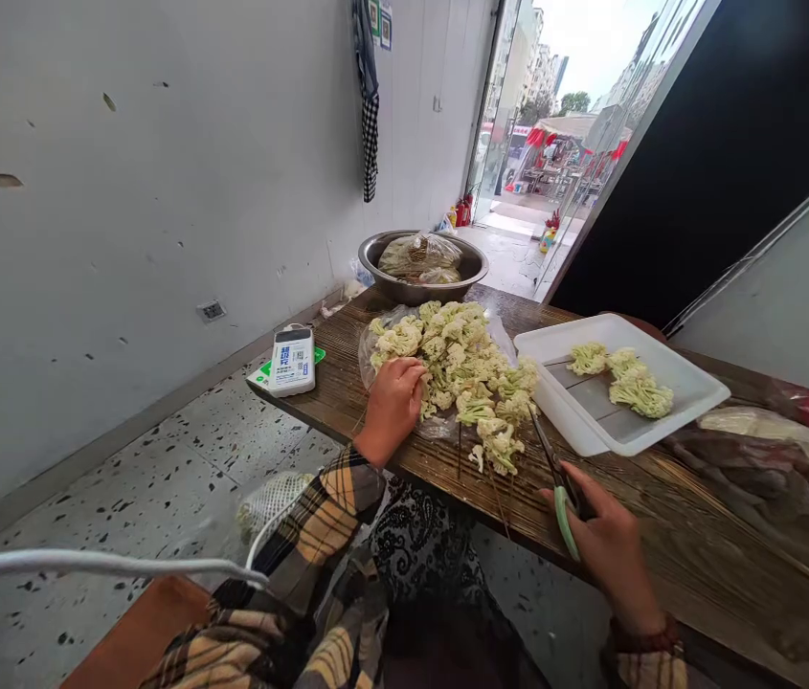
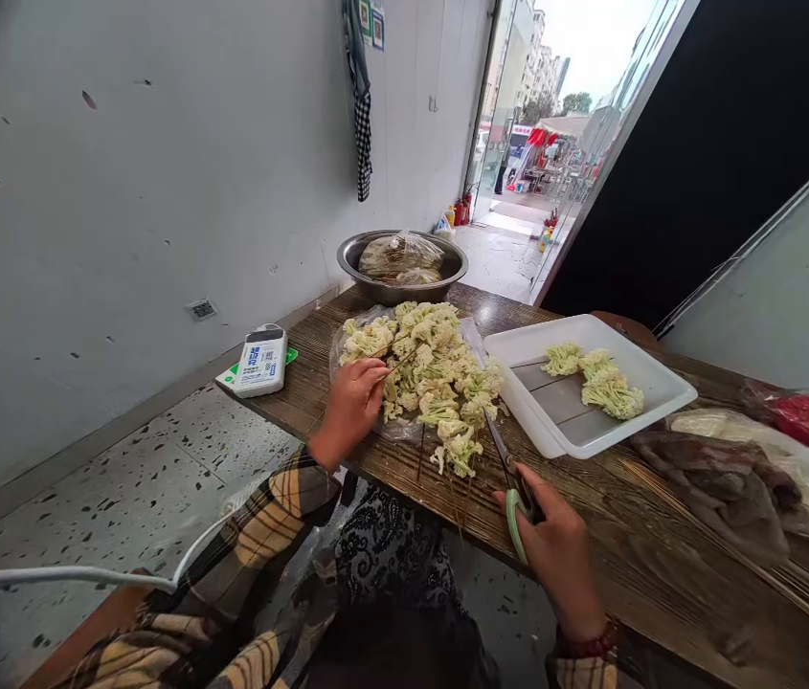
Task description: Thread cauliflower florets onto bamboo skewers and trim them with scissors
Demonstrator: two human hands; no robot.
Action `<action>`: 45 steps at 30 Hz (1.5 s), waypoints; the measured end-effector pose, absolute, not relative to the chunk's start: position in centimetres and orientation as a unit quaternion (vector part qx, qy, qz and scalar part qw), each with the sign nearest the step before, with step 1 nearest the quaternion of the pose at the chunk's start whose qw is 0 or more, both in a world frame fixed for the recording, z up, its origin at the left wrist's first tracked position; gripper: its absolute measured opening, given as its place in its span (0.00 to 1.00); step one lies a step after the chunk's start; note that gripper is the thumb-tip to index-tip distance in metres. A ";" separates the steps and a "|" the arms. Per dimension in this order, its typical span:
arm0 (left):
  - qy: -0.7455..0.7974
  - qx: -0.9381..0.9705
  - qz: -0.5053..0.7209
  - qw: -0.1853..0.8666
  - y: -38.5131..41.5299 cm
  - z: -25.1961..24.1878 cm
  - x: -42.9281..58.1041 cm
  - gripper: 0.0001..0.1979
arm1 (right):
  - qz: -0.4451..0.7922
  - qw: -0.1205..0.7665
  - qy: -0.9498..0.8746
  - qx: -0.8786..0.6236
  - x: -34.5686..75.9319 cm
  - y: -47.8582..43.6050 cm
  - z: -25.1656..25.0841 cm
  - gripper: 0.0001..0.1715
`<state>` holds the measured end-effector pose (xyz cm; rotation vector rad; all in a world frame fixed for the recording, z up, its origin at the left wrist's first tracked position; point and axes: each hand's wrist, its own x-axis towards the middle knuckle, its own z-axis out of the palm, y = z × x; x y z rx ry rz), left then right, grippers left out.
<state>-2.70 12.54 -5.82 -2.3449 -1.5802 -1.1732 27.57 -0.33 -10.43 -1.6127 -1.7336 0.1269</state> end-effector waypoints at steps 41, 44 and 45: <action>-0.331 -0.452 -0.614 -0.557 8.0 -1.9 1.2 0.15 | 0.065 0.382 -0.665 -0.638 27.5 0.0 -10.6 0.27; -0.306 -0.378 -0.585 -0.650 7.8 -1.9 1.2 0.19 | 0.064 0.379 -0.667 -0.638 27.5 0.0 -10.6 0.27; -0.309 -0.363 -0.581 -0.660 7.8 -2.0 1.2 0.19 | 0.065 0.377 -0.669 -0.637 27.5 0.0 -10.6 0.27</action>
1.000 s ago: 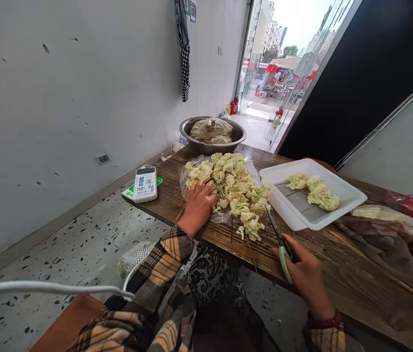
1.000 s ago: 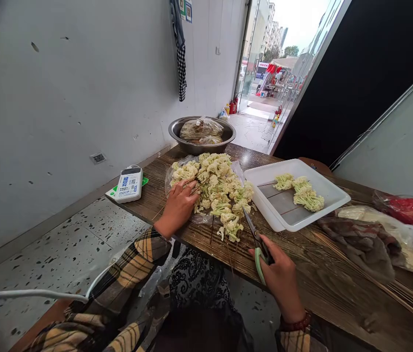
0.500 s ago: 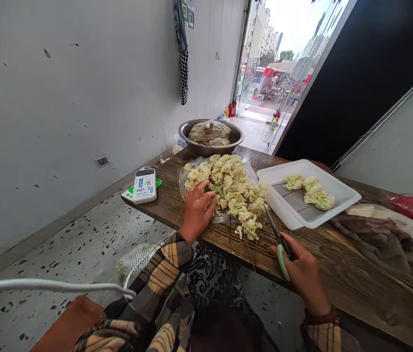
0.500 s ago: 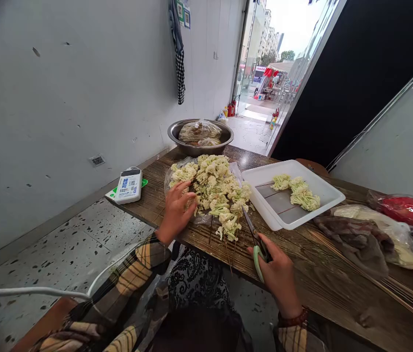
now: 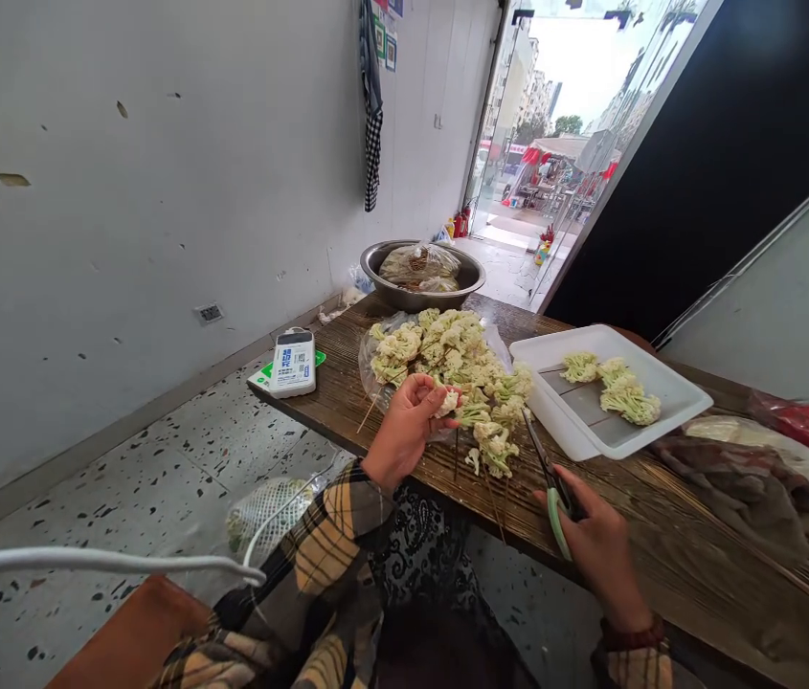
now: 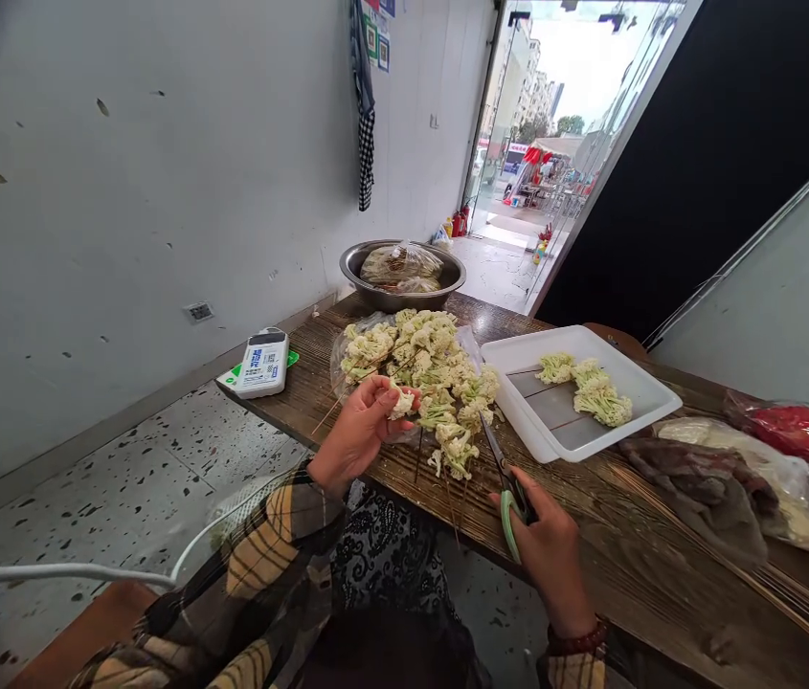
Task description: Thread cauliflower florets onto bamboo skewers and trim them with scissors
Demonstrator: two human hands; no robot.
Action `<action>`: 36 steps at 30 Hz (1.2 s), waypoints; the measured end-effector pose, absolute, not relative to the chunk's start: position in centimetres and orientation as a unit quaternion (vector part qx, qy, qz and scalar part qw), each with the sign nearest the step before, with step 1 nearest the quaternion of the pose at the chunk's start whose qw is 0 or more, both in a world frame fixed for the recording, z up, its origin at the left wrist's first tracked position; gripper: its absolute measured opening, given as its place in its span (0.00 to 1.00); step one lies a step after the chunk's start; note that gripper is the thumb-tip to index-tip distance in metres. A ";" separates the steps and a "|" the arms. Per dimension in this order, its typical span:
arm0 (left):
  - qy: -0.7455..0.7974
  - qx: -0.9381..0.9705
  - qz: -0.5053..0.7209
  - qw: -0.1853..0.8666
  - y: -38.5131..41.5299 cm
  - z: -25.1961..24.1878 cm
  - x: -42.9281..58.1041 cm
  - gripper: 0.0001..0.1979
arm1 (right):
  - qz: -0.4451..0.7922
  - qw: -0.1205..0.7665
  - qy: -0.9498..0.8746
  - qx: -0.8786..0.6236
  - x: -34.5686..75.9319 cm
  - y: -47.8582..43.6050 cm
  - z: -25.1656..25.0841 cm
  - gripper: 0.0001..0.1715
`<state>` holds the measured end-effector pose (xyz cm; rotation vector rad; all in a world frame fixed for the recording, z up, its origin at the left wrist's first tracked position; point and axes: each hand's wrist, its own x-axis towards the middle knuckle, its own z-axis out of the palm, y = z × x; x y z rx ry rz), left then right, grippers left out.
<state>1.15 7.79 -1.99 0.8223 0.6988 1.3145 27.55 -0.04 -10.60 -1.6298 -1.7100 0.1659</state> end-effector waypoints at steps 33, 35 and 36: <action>0.307 0.495 0.498 0.643 5.3 -2.6 -2.0 0.13 | 0.051 0.221 -0.838 -0.496 25.8 1.7 -1.5 0.29; 0.320 0.508 0.485 0.636 5.3 -2.7 -2.2 0.15 | 0.053 0.208 -0.843 -0.494 25.6 1.9 -1.0 0.29; 0.329 0.517 0.481 0.628 5.3 -2.7 -2.3 0.16 | 0.055 0.205 -0.844 -0.492 25.5 2.0 -0.8 0.29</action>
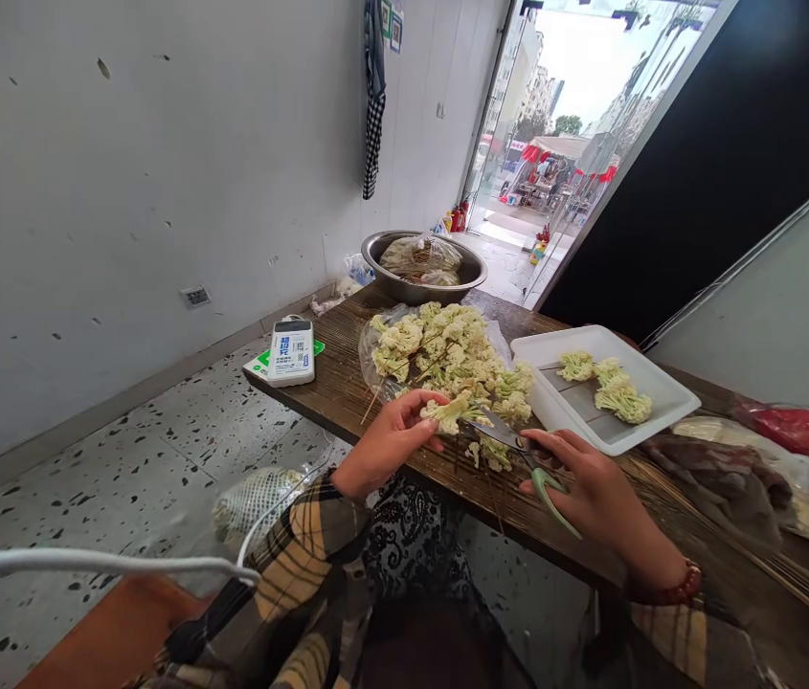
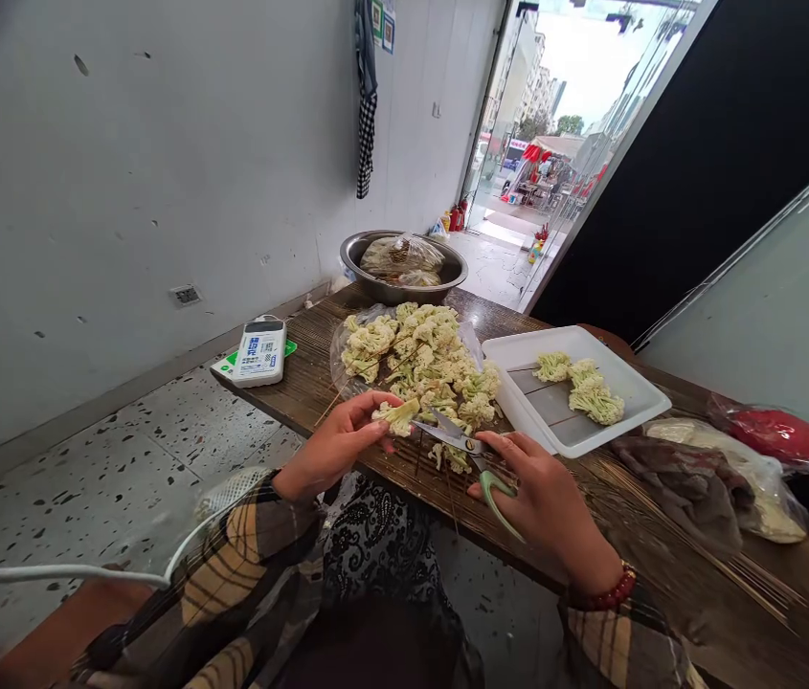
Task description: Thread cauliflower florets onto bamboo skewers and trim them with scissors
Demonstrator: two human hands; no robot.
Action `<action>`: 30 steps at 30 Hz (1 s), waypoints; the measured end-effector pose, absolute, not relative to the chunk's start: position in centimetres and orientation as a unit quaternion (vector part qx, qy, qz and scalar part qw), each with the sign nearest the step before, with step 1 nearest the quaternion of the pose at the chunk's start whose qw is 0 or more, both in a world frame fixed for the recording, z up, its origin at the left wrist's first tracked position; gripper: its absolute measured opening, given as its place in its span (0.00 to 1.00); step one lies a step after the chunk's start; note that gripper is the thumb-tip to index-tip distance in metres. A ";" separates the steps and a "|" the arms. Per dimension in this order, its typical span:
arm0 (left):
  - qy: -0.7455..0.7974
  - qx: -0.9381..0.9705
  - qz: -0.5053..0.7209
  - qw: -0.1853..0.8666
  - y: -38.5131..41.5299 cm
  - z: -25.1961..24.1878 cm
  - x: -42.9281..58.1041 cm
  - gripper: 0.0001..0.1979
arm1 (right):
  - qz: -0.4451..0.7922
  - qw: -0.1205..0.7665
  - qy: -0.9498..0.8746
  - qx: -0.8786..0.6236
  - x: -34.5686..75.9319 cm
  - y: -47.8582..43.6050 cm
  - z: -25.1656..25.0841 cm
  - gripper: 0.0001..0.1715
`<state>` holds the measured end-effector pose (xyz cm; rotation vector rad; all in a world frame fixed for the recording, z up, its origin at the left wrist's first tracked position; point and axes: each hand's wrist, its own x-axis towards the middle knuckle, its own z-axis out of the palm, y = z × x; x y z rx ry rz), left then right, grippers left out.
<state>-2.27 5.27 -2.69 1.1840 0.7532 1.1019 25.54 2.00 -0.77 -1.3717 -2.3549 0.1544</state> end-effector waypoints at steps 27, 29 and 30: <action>0.311 0.415 0.486 0.703 5.2 -3.5 -1.9 0.16 | 0.091 0.160 -0.872 -0.453 25.7 3.4 0.4 0.28; 0.307 0.427 0.473 0.707 5.2 -3.6 -1.7 0.15 | 0.098 0.149 -0.874 -0.452 25.7 3.4 0.4 0.27; 0.305 0.430 0.468 0.709 5.3 -3.7 -1.7 0.15 | 0.101 0.145 -0.875 -0.452 25.7 3.4 0.4 0.26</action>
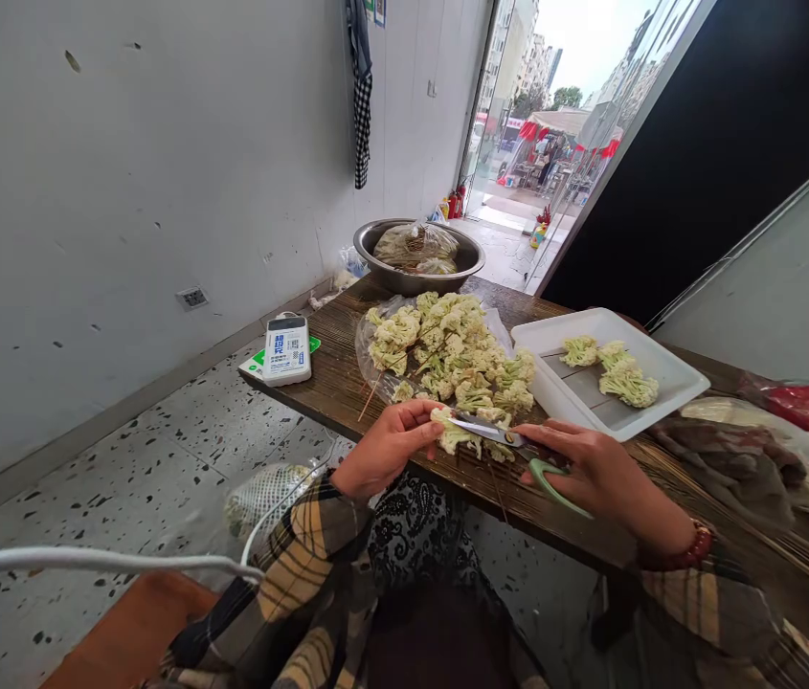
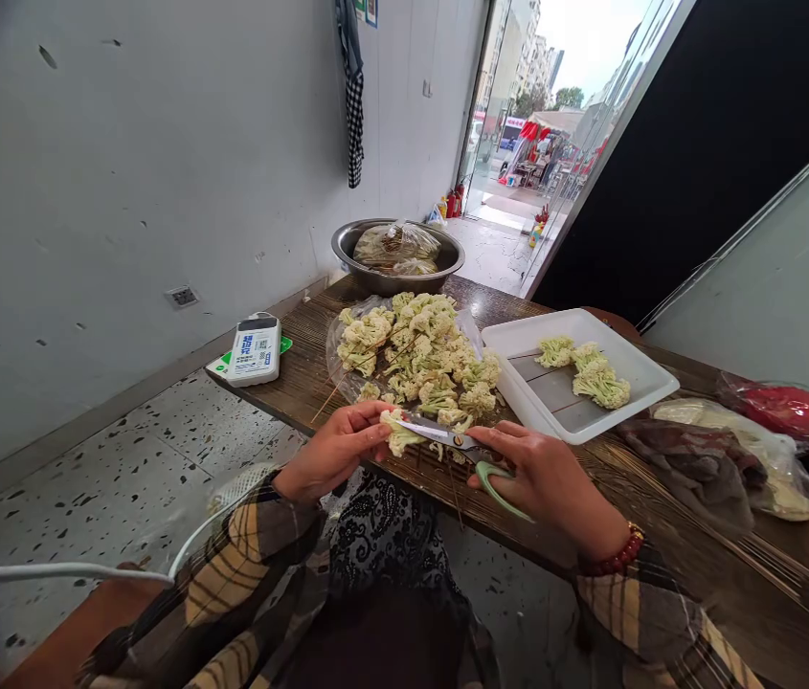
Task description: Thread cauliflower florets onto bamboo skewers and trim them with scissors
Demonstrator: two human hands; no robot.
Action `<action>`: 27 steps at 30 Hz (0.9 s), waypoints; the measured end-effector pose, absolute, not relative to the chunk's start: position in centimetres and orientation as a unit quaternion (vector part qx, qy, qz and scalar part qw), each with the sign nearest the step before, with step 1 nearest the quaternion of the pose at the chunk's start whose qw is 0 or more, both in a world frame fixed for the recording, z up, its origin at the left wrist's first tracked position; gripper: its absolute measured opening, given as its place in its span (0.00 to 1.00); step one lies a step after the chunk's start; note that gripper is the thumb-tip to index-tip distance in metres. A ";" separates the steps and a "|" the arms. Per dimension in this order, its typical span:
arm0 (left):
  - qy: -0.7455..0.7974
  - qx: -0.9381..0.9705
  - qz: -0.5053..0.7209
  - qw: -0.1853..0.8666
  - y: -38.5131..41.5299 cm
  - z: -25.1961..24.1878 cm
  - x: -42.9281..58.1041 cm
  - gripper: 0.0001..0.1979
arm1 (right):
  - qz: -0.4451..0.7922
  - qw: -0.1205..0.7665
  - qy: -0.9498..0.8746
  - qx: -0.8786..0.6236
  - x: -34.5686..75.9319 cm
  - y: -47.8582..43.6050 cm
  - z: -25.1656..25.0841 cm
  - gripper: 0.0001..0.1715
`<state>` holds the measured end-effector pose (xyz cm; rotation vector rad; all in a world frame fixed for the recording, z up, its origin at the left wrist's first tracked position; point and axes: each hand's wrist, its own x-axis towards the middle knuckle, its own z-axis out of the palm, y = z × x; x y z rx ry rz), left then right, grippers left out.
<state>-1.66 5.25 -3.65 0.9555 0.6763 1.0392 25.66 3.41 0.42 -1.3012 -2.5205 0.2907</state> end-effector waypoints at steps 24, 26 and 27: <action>0.307 0.407 0.484 0.711 5.4 -3.7 -1.9 0.16 | 0.131 0.135 -0.872 -0.452 26.5 3.2 0.6 0.29; 0.306 0.407 0.483 0.713 5.4 -3.7 -1.9 0.16 | 0.133 0.132 -0.871 -0.455 26.5 3.2 0.6 0.29; 0.306 0.407 0.481 0.714 5.4 -3.7 -1.9 0.16 | 0.136 0.130 -0.870 -0.455 26.4 3.2 0.7 0.29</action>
